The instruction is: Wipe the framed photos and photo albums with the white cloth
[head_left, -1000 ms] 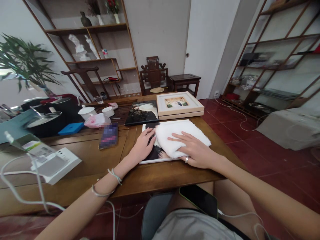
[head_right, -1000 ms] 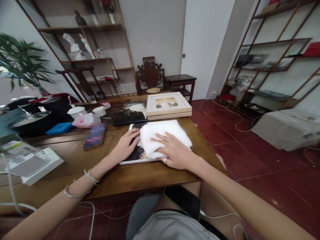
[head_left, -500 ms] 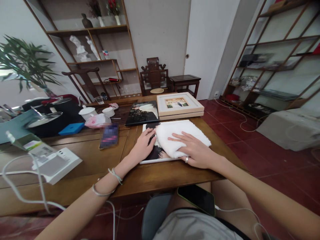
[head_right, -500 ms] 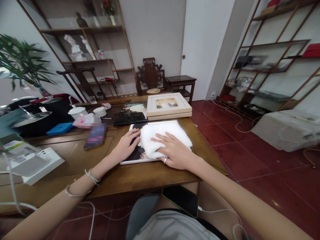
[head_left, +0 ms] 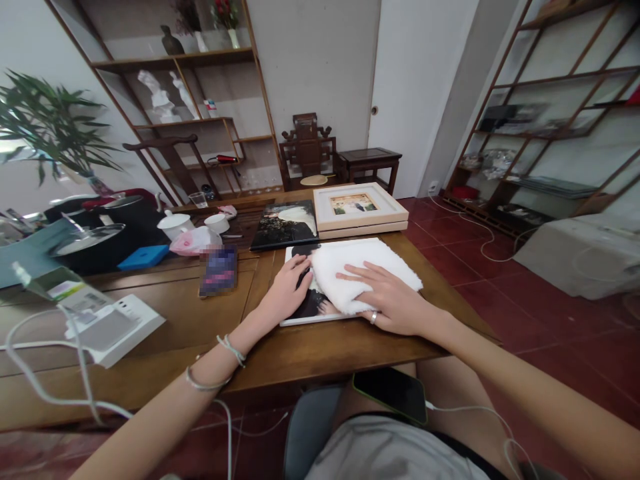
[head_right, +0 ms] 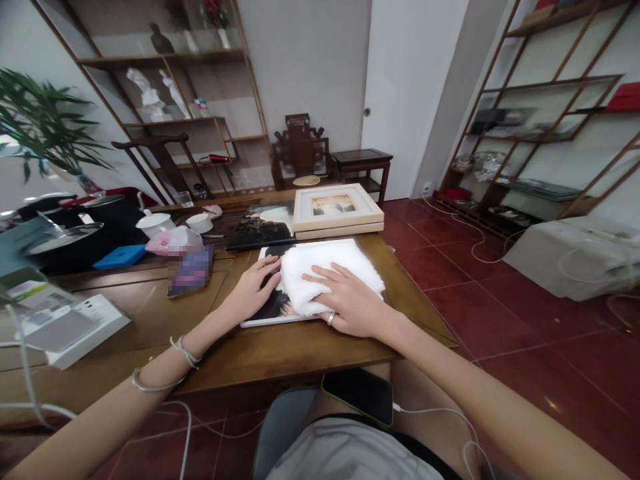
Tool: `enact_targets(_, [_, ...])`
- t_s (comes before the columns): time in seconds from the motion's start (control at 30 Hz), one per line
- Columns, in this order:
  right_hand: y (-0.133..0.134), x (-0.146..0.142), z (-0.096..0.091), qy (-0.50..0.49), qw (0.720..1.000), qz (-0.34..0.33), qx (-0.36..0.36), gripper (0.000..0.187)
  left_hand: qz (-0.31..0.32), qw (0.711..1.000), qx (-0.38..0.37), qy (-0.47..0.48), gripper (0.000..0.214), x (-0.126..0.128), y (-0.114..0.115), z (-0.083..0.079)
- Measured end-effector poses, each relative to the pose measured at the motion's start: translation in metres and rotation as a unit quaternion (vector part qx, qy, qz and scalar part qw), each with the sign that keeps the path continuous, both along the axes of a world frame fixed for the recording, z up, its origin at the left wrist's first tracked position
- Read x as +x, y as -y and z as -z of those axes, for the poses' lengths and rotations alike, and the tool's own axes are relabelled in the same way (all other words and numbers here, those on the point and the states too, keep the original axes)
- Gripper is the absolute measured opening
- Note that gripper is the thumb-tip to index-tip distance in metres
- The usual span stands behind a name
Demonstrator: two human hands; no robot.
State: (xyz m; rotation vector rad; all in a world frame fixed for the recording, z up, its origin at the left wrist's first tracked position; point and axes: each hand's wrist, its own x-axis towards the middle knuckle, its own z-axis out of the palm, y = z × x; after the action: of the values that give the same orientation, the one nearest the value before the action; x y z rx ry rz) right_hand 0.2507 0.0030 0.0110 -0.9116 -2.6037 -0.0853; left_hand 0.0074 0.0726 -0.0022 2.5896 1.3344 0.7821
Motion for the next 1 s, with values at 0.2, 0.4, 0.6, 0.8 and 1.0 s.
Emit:
enact_targets(0.2, [0.001, 0.000, 0.000, 0.006, 1.000, -0.001, 0.010, 0.027, 0.003, 1.000, 0.011, 0.006, 0.037, -0.001, -0.001, 0.002])
enact_targets(0.4, [-0.005, 0.001, -0.003, 0.033, 0.999, 0.012, 0.011, 0.026, 0.003, 1.000, 0.006, 0.007, 0.037, 0.001, 0.001, 0.000])
enact_targets(0.6, [-0.044, 0.003, -0.010, 0.014, 0.997, 0.078, -0.006, 0.030, -0.007, 1.000, -0.003, 0.006, 0.038, 0.000, 0.000, 0.001])
enact_targets(0.8, [-0.032, -0.005, -0.010, 0.006, 0.996, 0.087, -0.015, 0.030, -0.008, 1.000, 0.002, 0.010, 0.037, 0.000, -0.001, 0.003])
enact_targets(1.0, [0.025, -0.017, -0.013, 0.019, 0.997, 0.057, -0.052, 0.028, 0.002, 1.000, 0.001, 0.006, 0.037, 0.000, -0.002, 0.003])
